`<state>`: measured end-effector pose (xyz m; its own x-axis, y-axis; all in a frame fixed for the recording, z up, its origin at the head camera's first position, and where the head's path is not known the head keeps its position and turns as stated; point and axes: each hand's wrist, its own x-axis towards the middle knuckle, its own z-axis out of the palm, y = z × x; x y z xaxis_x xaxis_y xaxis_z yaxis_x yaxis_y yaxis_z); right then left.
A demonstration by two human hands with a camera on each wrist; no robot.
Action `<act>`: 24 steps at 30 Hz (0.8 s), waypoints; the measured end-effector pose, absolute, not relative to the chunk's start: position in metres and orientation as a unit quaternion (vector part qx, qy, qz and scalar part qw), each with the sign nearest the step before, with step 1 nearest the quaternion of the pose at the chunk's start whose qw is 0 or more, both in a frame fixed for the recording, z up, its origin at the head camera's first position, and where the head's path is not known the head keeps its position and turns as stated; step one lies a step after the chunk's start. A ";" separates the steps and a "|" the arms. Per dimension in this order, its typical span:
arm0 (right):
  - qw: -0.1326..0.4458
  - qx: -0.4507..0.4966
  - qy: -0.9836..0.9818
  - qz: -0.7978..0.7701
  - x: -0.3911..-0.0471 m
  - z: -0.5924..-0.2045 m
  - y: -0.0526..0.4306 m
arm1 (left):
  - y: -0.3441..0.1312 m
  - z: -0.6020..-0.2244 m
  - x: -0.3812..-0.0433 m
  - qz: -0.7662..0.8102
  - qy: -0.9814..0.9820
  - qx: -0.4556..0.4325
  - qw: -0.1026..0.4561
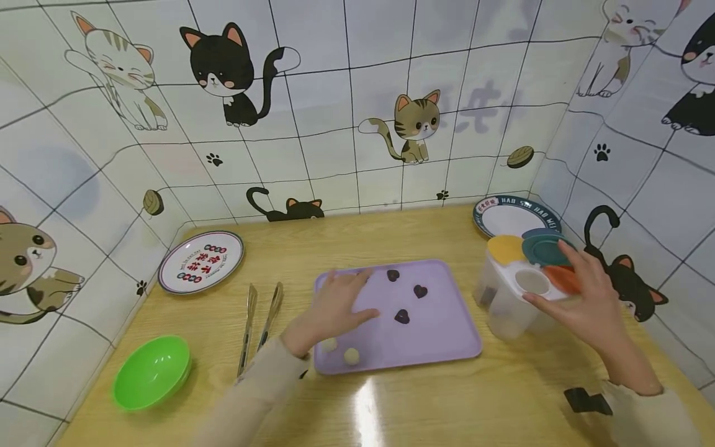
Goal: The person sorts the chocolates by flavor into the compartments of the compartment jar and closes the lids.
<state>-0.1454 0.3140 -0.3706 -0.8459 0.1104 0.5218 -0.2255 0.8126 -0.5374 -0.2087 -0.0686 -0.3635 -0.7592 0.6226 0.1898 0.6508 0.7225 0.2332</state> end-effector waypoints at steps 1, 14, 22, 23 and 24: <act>0.279 0.029 -0.910 0.307 -0.143 -0.371 0.315 | -0.086 -0.366 -0.206 -0.146 -0.936 -0.312 0.068; 0.307 0.029 -0.894 0.324 -0.139 -0.375 0.322 | -0.216 -0.389 -0.150 -0.015 -0.997 -0.040 -0.056; 0.277 0.027 -0.904 0.325 -0.140 -0.376 0.318 | -0.221 -0.415 -0.145 -0.064 -0.995 -0.007 -0.081; 0.276 0.028 -0.904 0.325 -0.140 -0.376 0.318 | -0.221 -0.417 -0.146 -0.063 -0.995 -0.007 -0.074; 0.277 0.029 -0.904 0.325 -0.141 -0.376 0.317 | -0.222 -0.417 -0.146 -0.063 -0.996 -0.006 -0.070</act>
